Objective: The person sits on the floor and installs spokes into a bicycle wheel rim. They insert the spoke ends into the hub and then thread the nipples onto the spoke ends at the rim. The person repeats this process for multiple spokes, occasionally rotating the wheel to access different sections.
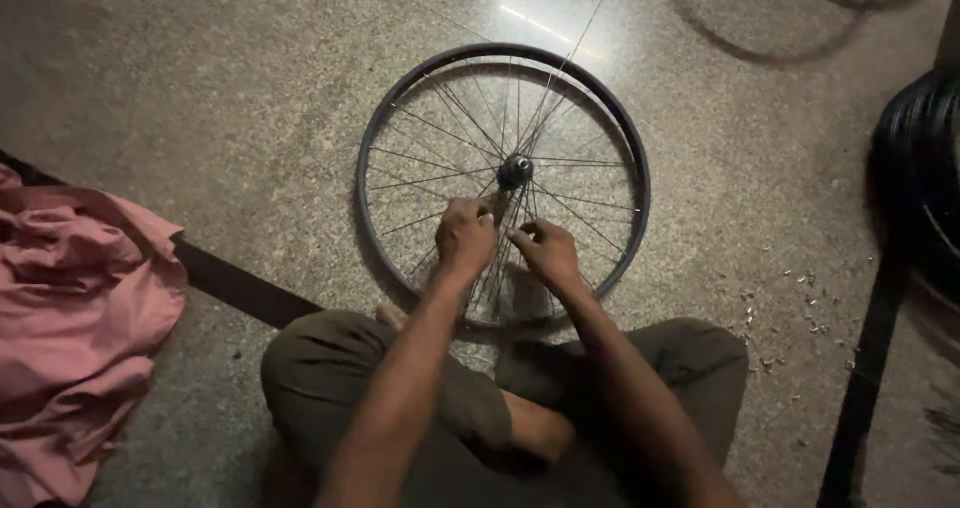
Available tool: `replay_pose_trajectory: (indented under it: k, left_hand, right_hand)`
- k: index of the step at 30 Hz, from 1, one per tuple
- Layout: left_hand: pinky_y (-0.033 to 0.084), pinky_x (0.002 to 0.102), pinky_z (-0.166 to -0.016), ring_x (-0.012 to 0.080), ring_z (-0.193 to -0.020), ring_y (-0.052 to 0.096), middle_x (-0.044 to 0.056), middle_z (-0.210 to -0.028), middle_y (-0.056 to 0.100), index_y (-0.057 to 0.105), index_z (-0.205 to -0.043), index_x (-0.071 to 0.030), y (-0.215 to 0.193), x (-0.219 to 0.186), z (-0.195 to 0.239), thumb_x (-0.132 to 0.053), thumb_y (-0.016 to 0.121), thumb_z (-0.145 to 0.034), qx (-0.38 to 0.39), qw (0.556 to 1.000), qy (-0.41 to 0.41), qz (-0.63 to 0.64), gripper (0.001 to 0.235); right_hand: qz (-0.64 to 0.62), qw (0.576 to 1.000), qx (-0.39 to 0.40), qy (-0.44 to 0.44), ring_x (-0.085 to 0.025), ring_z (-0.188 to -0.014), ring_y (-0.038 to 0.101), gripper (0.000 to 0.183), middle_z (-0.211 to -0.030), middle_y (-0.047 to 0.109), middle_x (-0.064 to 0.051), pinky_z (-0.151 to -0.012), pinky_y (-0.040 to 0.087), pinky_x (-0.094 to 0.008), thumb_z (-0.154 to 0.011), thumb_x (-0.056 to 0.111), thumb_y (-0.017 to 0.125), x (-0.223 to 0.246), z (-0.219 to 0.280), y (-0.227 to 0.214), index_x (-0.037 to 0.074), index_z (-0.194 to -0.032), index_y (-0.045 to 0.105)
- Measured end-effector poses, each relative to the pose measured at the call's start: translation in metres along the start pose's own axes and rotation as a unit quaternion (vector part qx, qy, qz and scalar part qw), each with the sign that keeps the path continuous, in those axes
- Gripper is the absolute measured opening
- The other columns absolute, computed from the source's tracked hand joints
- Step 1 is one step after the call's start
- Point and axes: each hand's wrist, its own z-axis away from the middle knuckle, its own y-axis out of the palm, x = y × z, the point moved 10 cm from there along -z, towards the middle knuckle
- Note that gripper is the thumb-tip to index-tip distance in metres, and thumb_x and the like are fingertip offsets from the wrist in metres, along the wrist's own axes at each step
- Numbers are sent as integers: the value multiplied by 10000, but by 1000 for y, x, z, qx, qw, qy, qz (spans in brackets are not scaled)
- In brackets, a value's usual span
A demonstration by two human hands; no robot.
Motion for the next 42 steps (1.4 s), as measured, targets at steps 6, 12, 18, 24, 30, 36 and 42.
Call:
replay_pose_trajectory:
  k: [6,12,18,24,30,36,42]
  left_hand:
    - [540,499,-815,412,-966,658,203,-1032,666,719,-993,-61,-3,4,3,-186,671,-879,14,999,8,-38,176]
    - [530,514,-815,430,-955,650,217,-1056,662,716,-1053,-53,-2,4,-5,-279,642,-949,8,999,-20,-25,259]
    - [517,524,-814,436,-955,638,236,-1043,656,706,-1093,-39,16,2,-9,-332,611,-956,24,1000,3,3,337]
    - [513,522,-818,438,-929,647,230,-972,689,724,-963,-36,47,19,-20,-274,606,-951,45,999,14,7,265]
    - [540,404,-612,291,-690,688,159,-802,726,719,-955,-10,54,28,-22,-195,657,-963,70,968,-132,200,195]
    - [552,360,-459,187,-548,682,91,-792,700,642,-1051,19,78,46,-20,-93,621,-952,114,877,-262,386,150]
    - [592,345,-500,176,-608,702,105,-826,716,637,-1044,27,98,55,-25,-68,622,-974,120,864,-203,445,119]
  right_hand:
    - [-29,999,27,11,-307,-739,708,374,-802,736,-161,-698,544,-421,-890,407,738,-25,-5,-14,42,-958,781]
    - [41,998,-18,40,-317,-757,720,433,-809,731,-165,-706,556,-441,-831,472,774,-25,-1,-56,72,-996,744]
    - [40,997,50,-44,-307,-847,729,345,-912,761,-135,-781,559,-428,-873,422,744,-14,-19,-11,95,-969,796]
    - [244,965,101,7,-319,-949,704,326,-1008,756,-125,-853,543,-453,-852,439,774,-25,-52,-88,170,-1031,810]
    - [206,969,-94,-100,-312,-942,713,433,-1038,757,-138,-803,552,-435,-874,402,757,37,-55,-151,104,-1187,740]
    - [-250,965,61,54,-102,-670,506,364,-858,655,-132,-579,444,-297,-1056,364,654,-9,-20,-1,19,-1099,763]
    - [-446,868,130,178,-74,-493,353,330,-779,739,9,-452,267,-256,-995,393,540,7,4,23,130,-1038,734]
